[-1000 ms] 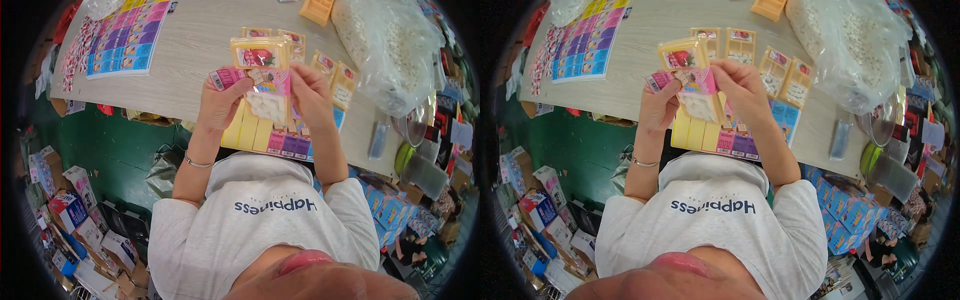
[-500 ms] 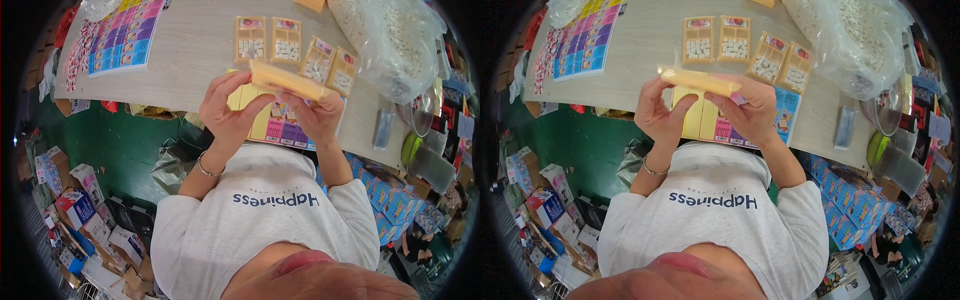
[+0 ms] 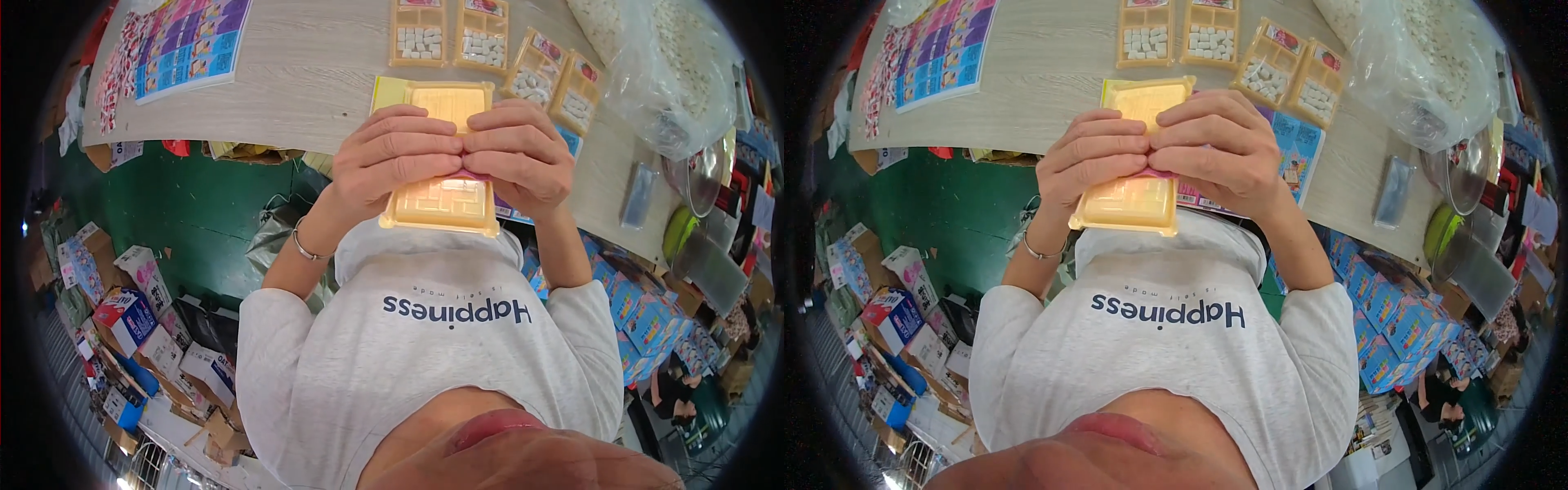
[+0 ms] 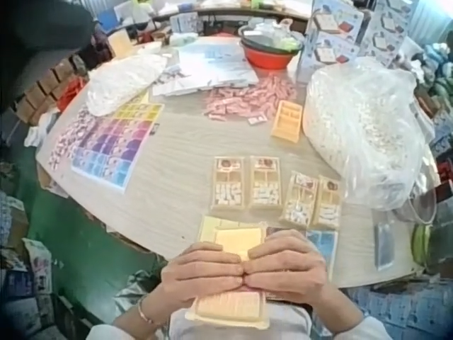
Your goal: Packaging small white parts into plastic trays and sealing them with decorative stickers.
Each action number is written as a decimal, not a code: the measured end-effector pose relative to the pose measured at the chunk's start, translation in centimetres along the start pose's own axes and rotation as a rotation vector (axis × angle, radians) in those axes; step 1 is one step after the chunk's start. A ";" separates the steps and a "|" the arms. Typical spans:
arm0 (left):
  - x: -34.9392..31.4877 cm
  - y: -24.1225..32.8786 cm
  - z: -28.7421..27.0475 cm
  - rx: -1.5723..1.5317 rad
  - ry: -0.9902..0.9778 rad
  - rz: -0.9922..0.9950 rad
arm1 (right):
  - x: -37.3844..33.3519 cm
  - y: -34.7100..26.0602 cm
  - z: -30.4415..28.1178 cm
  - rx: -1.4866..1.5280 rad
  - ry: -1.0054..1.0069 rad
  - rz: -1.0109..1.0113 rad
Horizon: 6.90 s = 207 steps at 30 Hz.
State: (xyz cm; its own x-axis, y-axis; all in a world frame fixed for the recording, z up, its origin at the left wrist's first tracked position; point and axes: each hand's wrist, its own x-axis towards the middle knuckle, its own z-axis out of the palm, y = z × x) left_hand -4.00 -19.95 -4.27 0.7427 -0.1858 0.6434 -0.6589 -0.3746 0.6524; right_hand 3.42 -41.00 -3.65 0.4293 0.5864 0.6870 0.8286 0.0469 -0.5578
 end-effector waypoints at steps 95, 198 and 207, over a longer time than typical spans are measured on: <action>5.7 -17.1 1.5 0.405 -0.049 -1.174 | 4.1 16.9 6.1 -0.524 -0.006 0.887; -3.5 -10.7 6.1 0.536 -0.250 -0.407 | -5.5 5.6 0.6 -0.714 -0.394 0.553; -2.4 -8.9 9.2 0.471 -0.325 -0.367 | -9.1 6.5 2.6 -0.392 -0.050 0.594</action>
State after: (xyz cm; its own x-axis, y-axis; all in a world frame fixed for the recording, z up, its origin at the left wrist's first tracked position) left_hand 1.17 -24.56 -15.31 0.9548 -0.2078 0.2125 -0.2900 -0.8072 0.5140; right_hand 3.96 -43.91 -14.81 0.8390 0.4595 0.2915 0.5321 -0.5808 -0.6160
